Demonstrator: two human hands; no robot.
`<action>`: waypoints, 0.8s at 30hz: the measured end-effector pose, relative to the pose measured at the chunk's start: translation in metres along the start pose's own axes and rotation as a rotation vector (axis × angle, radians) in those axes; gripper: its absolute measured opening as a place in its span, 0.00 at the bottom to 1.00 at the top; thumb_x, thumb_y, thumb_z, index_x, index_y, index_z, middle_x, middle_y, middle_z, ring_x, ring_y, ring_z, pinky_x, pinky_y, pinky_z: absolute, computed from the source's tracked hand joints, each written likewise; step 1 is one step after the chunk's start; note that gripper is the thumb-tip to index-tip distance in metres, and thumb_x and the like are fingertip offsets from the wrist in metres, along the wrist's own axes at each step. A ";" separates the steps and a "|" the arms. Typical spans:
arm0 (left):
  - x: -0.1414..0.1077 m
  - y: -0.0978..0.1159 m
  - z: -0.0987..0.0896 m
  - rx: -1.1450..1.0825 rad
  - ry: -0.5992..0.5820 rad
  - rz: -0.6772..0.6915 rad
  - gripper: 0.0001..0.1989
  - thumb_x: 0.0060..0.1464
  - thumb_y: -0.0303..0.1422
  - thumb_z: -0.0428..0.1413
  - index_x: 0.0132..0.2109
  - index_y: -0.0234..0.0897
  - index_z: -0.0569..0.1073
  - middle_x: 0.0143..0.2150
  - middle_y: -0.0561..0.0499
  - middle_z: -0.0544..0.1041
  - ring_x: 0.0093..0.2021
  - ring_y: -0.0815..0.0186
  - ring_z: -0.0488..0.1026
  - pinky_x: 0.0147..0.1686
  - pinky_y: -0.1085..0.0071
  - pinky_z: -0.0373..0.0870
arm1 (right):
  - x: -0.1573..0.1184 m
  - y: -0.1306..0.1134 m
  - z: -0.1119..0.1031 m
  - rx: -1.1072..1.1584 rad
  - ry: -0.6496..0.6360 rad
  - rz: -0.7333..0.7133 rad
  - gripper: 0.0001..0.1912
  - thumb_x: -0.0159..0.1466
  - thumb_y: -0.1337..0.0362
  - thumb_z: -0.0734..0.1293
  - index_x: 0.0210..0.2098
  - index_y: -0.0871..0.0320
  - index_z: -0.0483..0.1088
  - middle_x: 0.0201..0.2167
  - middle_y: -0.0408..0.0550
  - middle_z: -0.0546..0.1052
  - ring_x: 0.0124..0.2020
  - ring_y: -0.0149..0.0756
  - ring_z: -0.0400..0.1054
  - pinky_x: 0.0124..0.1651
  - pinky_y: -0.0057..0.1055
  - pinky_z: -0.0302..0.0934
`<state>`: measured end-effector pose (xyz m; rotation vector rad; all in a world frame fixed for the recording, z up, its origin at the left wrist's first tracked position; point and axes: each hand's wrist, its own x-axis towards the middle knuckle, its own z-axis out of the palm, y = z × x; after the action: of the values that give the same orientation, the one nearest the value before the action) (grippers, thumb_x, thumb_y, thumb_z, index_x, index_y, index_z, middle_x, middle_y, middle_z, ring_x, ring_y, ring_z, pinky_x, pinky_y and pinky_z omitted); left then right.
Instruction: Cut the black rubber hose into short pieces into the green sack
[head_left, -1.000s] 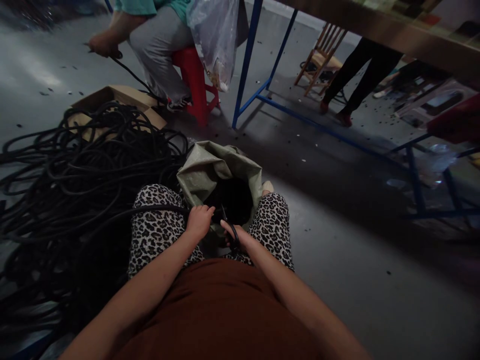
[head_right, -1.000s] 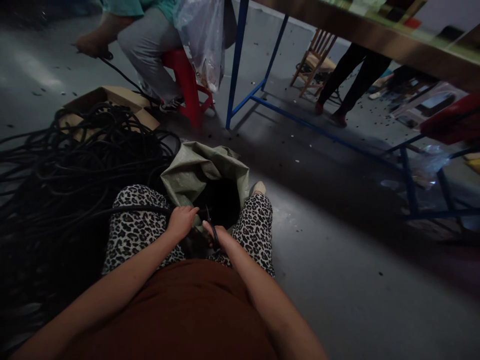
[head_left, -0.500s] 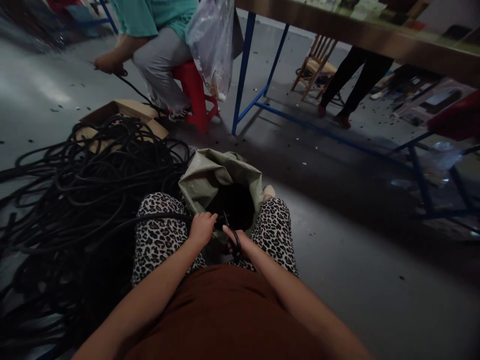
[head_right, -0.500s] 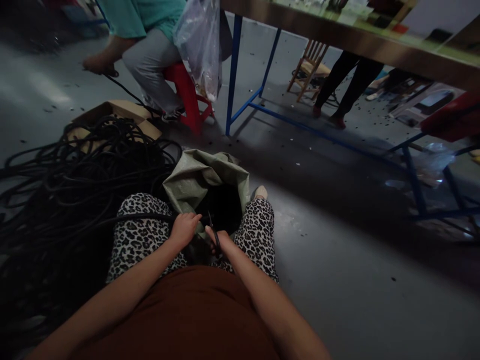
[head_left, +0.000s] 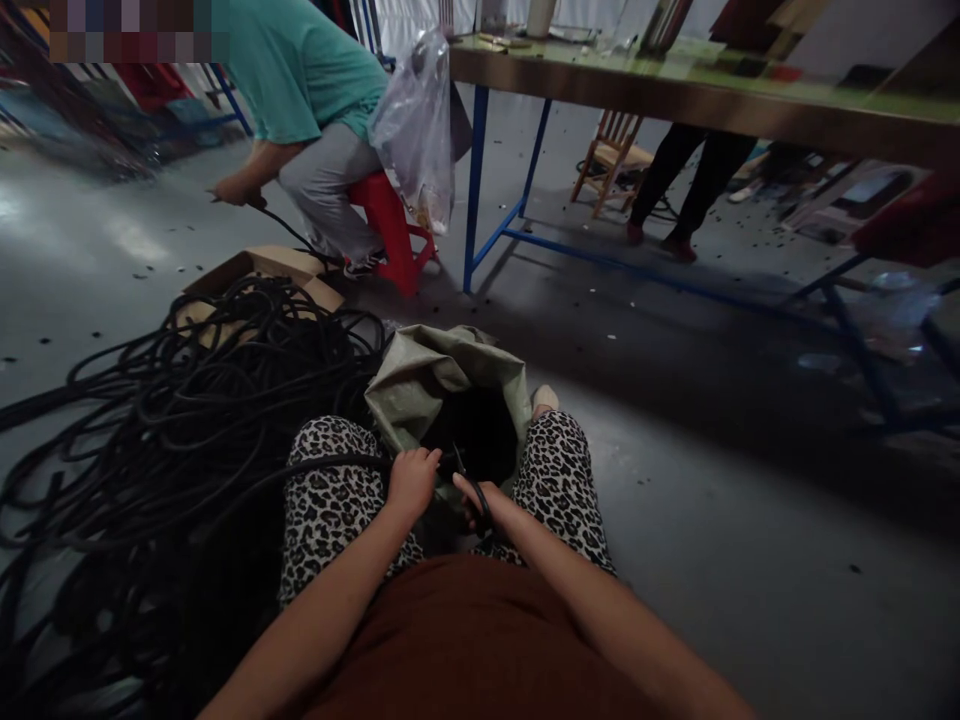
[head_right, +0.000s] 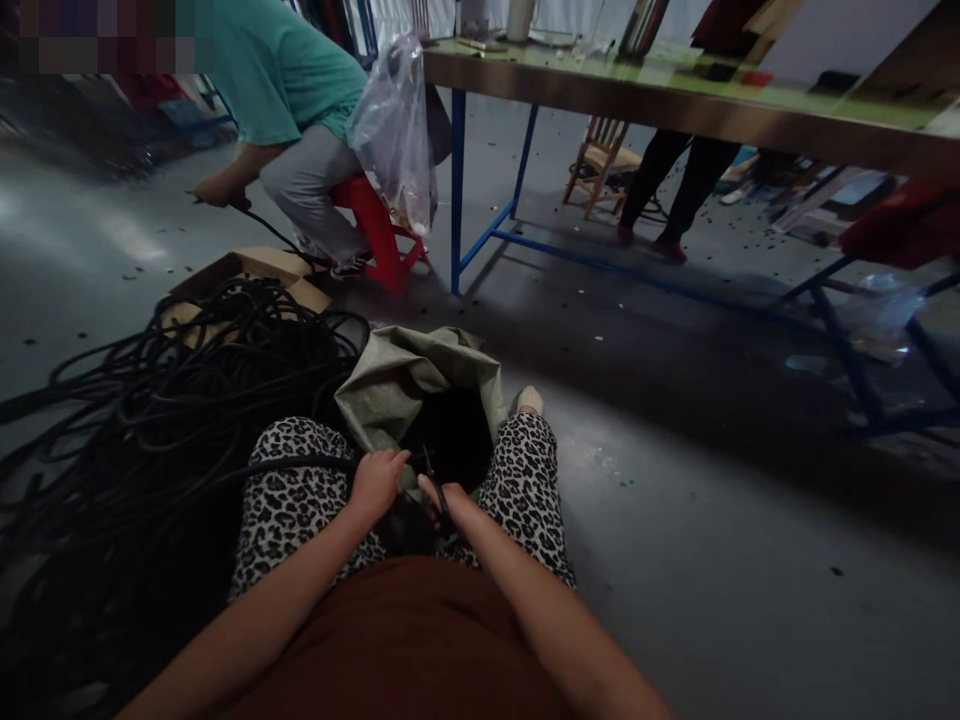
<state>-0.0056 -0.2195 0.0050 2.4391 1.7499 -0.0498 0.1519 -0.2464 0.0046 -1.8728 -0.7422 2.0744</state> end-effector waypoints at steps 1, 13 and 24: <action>0.000 0.000 0.001 0.000 0.000 0.000 0.15 0.59 0.30 0.46 0.50 0.39 0.71 0.39 0.45 0.75 0.41 0.60 0.71 0.39 0.63 0.60 | -0.002 -0.001 0.000 -0.001 0.001 0.000 0.21 0.64 0.51 0.60 0.24 0.62 0.62 0.13 0.41 0.63 0.12 0.26 0.57 0.14 0.21 0.53; 0.002 0.000 0.004 0.008 -0.005 -0.013 0.15 0.59 0.32 0.46 0.50 0.39 0.71 0.39 0.45 0.75 0.41 0.59 0.70 0.39 0.63 0.58 | 0.004 0.006 -0.006 -0.005 -0.039 -0.007 0.24 0.63 0.46 0.60 0.28 0.63 0.64 0.15 0.42 0.66 0.12 0.27 0.60 0.14 0.22 0.53; 0.002 0.002 0.000 -0.014 -0.013 -0.014 0.15 0.59 0.32 0.45 0.50 0.38 0.71 0.38 0.45 0.75 0.41 0.58 0.70 0.39 0.63 0.59 | 0.016 0.013 -0.005 0.023 -0.038 0.016 0.23 0.62 0.45 0.61 0.29 0.62 0.64 0.14 0.41 0.65 0.12 0.26 0.59 0.15 0.22 0.56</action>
<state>-0.0027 -0.2184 0.0052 2.4115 1.7563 -0.0550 0.1567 -0.2478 -0.0162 -1.8376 -0.7118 2.1247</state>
